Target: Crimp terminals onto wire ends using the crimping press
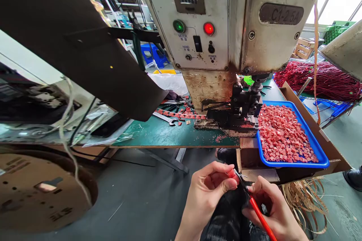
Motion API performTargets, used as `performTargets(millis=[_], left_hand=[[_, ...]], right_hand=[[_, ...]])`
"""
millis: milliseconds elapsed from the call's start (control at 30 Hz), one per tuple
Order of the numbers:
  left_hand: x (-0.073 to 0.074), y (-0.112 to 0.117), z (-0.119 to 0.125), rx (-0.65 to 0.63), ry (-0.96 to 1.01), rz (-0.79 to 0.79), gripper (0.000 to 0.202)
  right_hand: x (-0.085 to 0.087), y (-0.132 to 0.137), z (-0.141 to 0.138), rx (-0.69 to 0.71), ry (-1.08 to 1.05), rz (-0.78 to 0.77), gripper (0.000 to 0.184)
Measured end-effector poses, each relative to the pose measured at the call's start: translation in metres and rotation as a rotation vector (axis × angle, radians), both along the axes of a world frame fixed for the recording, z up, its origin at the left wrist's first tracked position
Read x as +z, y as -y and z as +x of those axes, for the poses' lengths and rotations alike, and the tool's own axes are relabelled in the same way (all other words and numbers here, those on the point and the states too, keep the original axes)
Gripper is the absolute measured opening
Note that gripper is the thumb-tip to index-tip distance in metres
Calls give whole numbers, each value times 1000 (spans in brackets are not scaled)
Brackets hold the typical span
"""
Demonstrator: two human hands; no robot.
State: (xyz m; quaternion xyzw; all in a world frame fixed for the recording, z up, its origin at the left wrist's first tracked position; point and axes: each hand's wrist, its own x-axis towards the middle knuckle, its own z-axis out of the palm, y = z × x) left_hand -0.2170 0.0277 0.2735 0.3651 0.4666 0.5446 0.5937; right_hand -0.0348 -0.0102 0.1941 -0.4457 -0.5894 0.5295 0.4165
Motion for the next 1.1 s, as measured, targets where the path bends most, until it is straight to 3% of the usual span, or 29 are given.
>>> performTargets(millis=[267,500,767,867,1100], left_hand=[[-3,-1,1,-4,-11,-24,25],[-10,-2,0,-44,-28,-57,27],[-20,-3,-4,-90,-41,-133,36],[-26,-5,-6,-100,-42,-161,40],[-39,-6,-8,-134,-21,-207,43]], right_hand=[[9,-1,1,-68,94,5,51],[17,-6,-2,-4,174,101,30],[26,-10,-6,-1,217,241,21],[15,-8,-11,-2,202,232,19],[-30,3,-13,-59,235,219,21]])
